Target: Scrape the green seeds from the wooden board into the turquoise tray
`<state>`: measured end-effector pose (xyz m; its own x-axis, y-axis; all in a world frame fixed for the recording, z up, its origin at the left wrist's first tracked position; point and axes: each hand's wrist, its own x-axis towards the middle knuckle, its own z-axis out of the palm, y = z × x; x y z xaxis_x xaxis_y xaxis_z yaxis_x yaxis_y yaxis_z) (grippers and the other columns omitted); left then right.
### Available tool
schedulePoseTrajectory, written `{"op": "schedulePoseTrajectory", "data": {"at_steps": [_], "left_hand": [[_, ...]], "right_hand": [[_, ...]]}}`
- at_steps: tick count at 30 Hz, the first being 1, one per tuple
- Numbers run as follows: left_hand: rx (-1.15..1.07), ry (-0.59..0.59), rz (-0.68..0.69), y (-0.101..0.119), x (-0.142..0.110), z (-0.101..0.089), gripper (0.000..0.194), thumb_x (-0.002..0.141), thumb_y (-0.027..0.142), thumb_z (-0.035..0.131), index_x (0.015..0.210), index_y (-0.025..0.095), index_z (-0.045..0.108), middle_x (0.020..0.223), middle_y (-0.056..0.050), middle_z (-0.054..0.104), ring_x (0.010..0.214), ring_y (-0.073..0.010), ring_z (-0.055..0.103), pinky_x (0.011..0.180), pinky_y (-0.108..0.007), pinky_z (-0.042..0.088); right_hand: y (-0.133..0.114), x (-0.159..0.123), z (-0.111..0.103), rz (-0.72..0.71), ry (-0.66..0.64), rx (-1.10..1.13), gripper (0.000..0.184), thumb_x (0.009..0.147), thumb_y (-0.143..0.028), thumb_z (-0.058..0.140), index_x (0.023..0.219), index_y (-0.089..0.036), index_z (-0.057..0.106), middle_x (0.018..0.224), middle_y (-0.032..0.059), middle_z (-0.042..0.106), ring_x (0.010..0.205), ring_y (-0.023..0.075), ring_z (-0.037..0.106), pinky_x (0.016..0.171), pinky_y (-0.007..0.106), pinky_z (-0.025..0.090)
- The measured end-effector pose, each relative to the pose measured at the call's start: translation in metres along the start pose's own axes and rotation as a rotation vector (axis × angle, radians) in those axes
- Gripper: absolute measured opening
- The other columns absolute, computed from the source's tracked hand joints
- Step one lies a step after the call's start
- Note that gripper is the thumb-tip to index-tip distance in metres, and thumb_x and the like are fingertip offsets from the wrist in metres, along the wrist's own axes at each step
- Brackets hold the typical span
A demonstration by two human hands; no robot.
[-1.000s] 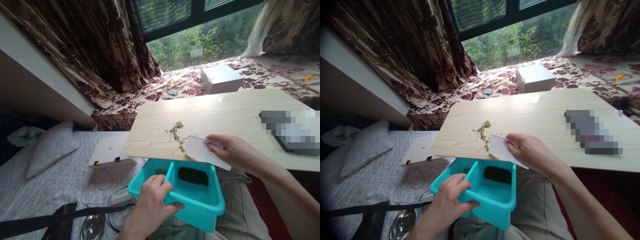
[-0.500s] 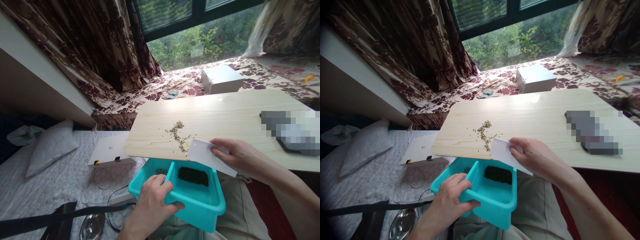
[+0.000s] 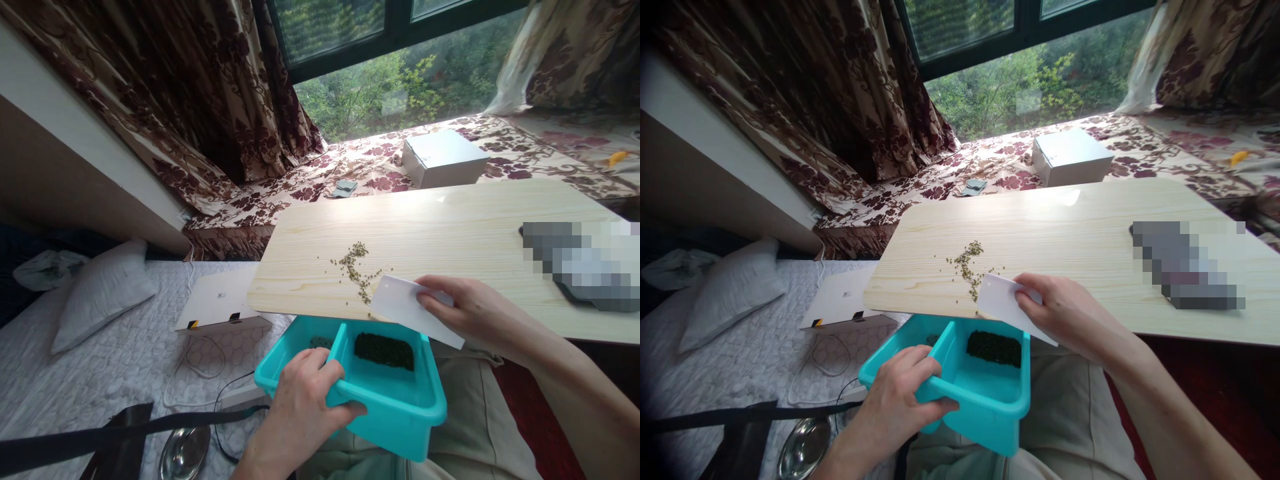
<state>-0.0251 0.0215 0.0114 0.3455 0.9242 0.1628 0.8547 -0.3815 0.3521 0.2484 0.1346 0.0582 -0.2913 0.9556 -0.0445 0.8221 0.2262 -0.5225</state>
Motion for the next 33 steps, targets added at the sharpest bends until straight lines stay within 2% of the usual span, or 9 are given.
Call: {"op": "schedulePoseTrajectory", "data": {"at_steps": [7,13,21,29,33], "left_hand": [[0.015,-0.002,-0.013,-0.001,-0.001,-0.004,0.046,0.056,0.029,0.099,0.072,0.021,0.056,0.076,0.003,0.058,0.074,-0.0197,0.061,0.063,-0.029,0.044],[0.014,0.004,-0.018,-0.001,-0.002,-0.002,0.046,0.055,0.027,0.099,0.072,0.021,0.056,0.077,0.003,0.058,0.074,-0.0201,0.061,0.062,-0.029,0.043],[0.012,0.007,0.012,0.002,0.001,-0.003,0.046,0.054,0.029,0.099,0.072,0.021,0.058,0.076,0.003,0.059,0.074,-0.0198,0.061,0.063,-0.03,0.045],[0.009,0.003,0.002,0.002,-0.001,0.0,0.045,0.054,0.026,0.099,0.073,0.021,0.059,0.078,0.002,0.061,0.076,-0.0218,0.062,0.066,-0.032,0.046],[0.0,0.008,0.002,0.001,-0.001,0.0,0.046,0.053,0.026,0.1,0.073,0.021,0.059,0.078,0.002,0.06,0.076,-0.0215,0.062,0.065,-0.032,0.046]], "right_hand": [[-0.005,-0.002,0.0,-0.061,-0.061,0.034,0.032,0.088,-0.041,0.048,0.084,-0.025,0.076,0.072,0.0044,0.075,0.059,0.0191,0.064,0.052,0.027,0.043],[0.016,-0.005,-0.01,0.054,0.127,-0.048,0.033,0.084,-0.041,0.05,0.094,-0.025,0.078,0.073,0.0068,0.076,0.063,0.025,0.068,0.053,0.032,0.044],[0.015,-0.005,-0.004,0.032,0.073,-0.02,0.032,0.085,-0.041,0.049,0.09,-0.025,0.076,0.071,0.0062,0.076,0.06,0.0233,0.067,0.052,0.031,0.043],[0.01,0.008,0.001,0.0,0.111,-0.056,0.032,0.085,-0.039,0.047,0.09,-0.025,0.076,0.068,0.0037,0.073,0.055,0.0185,0.062,0.052,0.028,0.04],[0.008,0.009,0.001,0.014,0.11,-0.11,0.033,0.085,-0.039,0.047,0.091,-0.026,0.076,0.068,0.0043,0.073,0.056,0.0192,0.062,0.052,0.028,0.039]]}}
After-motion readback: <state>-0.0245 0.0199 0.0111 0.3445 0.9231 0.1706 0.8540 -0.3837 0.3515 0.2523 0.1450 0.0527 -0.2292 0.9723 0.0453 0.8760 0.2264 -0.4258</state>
